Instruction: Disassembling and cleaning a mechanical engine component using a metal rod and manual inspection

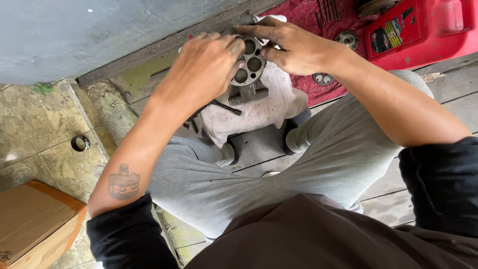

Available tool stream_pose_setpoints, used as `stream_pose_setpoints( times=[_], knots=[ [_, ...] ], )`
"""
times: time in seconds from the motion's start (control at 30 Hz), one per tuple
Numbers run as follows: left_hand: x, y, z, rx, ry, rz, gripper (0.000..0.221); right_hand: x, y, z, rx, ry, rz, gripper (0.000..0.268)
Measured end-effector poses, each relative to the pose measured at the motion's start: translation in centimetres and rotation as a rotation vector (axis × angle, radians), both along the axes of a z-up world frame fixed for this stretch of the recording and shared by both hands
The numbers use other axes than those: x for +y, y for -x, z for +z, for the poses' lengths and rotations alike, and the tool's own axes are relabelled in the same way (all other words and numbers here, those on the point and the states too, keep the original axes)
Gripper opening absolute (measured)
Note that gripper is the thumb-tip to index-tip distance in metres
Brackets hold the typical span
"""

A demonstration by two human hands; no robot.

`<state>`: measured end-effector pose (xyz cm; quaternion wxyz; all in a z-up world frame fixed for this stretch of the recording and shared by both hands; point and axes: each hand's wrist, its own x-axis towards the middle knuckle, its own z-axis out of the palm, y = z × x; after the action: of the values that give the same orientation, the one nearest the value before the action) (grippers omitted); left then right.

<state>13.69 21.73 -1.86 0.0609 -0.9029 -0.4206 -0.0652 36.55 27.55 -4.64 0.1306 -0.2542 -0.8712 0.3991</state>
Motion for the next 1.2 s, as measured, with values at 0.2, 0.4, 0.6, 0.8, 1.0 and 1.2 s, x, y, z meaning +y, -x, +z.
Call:
stream_pose_setpoints(
  times=[0.2,0.4,0.6,0.8,1.0,1.2],
  knots=[
    [0.5,0.0,-0.6,0.206,-0.113,-0.067,0.015,0.0,0.0,0.2,-0.005,0.027,-0.004,0.066],
    [1.3,-0.2,-1.8,0.151,-0.134,0.033,0.052,0.4,0.3,-0.6,-0.032,-0.025,0.004,0.056],
    [0.7,-0.9,1.6,0.194,0.072,-0.020,0.031,0.4,-0.2,-0.7,0.018,0.001,-0.009,0.055],
    [1.2,-0.7,0.3,0.479,-0.103,-0.102,0.019,0.1,-0.1,-0.7,0.013,0.012,-0.011,0.051],
    [1.9,-0.7,-0.1,0.181,0.006,0.010,0.038,0.2,0.0,-0.9,0.011,-0.021,-0.030,0.051],
    [0.9,-1.7,1.6,0.307,-0.001,-0.070,0.024,0.2,-0.3,-1.6,0.001,0.000,-0.050,0.053]
  ],
)
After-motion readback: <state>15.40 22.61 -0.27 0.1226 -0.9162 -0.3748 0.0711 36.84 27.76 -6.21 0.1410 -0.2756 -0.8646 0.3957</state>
